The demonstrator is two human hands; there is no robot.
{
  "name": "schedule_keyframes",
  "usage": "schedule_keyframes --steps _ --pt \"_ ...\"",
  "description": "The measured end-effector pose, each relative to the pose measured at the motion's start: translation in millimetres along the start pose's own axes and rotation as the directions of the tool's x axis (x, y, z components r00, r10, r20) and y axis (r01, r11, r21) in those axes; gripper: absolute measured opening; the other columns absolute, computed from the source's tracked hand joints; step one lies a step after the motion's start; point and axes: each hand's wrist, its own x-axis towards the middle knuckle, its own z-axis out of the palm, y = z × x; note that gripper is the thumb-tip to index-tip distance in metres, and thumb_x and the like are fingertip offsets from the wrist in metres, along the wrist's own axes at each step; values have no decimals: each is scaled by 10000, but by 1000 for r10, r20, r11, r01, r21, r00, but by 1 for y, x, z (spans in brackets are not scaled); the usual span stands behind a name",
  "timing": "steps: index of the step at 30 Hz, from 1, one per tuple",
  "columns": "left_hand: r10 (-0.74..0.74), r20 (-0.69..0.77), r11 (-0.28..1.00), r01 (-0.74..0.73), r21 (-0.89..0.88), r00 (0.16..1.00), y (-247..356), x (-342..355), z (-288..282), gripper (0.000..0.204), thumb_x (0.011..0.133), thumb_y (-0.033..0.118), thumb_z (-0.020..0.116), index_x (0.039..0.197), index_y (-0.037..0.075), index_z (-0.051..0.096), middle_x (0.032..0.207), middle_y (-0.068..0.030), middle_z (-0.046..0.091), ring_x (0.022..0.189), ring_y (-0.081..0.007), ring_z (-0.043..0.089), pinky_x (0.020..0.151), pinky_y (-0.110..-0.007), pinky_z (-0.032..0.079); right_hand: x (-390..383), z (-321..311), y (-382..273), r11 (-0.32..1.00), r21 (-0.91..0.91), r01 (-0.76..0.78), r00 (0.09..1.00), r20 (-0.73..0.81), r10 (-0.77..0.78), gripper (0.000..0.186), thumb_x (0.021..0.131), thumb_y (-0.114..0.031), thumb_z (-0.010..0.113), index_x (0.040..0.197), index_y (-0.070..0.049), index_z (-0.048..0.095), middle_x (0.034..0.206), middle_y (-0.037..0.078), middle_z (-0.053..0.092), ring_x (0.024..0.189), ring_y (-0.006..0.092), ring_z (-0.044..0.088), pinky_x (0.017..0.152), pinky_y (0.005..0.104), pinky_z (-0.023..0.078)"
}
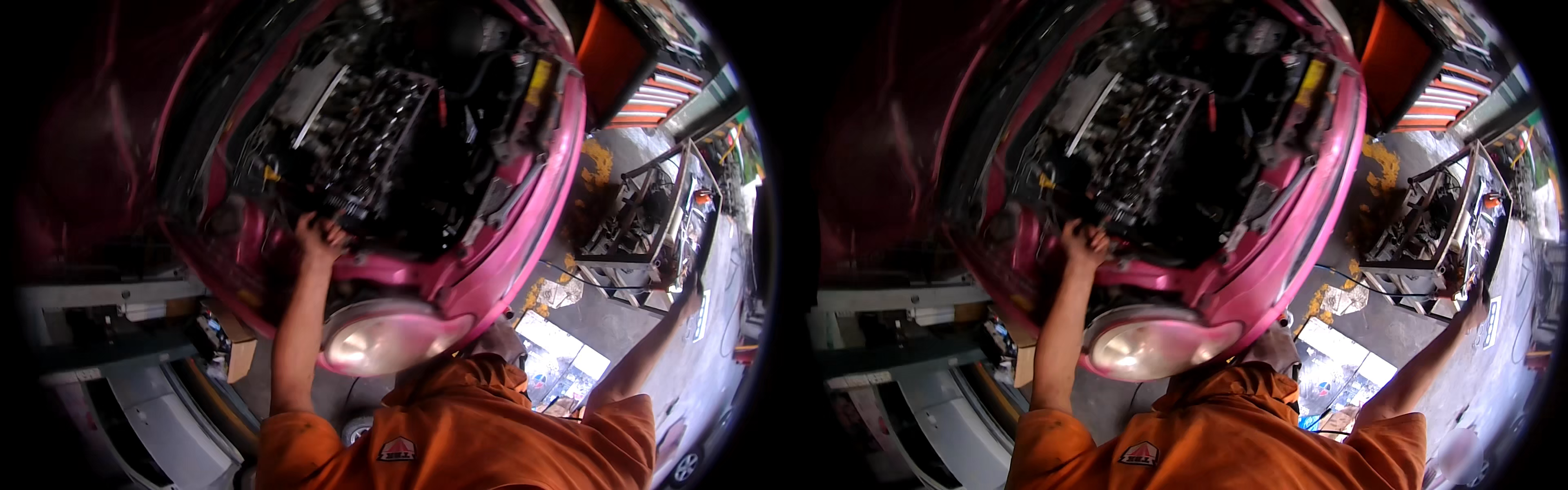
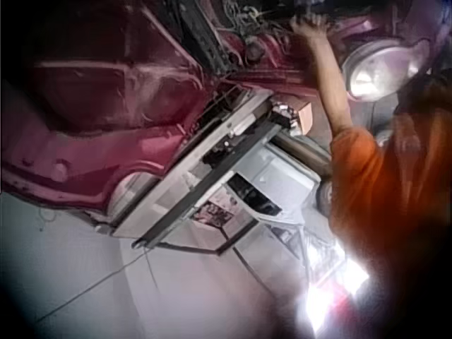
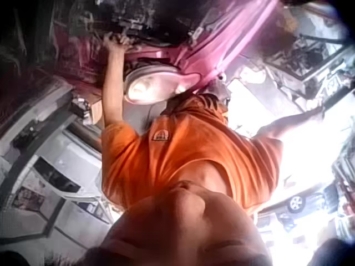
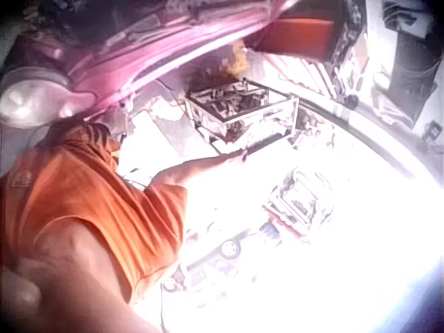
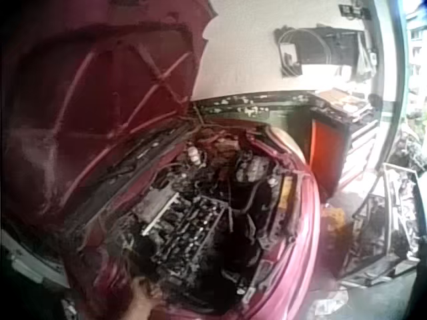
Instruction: The person works on a car engine by manipulating gears and a timing belt by hand, then uses a handheld lamp to illuminate and touch components within the wheel well area.
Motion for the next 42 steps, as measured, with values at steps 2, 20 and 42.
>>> schedule_keyframes --steps 2,20,42 --pt "72 -103 997 -68 36 992 30 -39 3 465 787 446 565 566 40 519 547 -82 486 428 -189 400 429 -284 337 -92 91 -208 704 694 -151 988 139 75 251 912 -249 644 1071 -62 697 919 108 711 687 177 677 567 289 539" --pt "-128 -138 976 99 -194 982 6 -19 -3 418 807 367 539 489 98 503 469 -41 462 374 -200 413 383 -316 310 -436 197 -811 656 489 575 -37 817 -576 237 747 -213 645 927 -87 732 879 191 699 841 381 676 734 465 546" --pt "-134 -197 973 91 -211 971 1 -30 3 245 865 265 571 918 42 658 820 -39 654 422 -144 466 355 -248 303 -466 198 -802 737 573 -359 175 817 -550 305 719 -57 765 995 51 692 781 94 710 746 83 633 694 281 536"
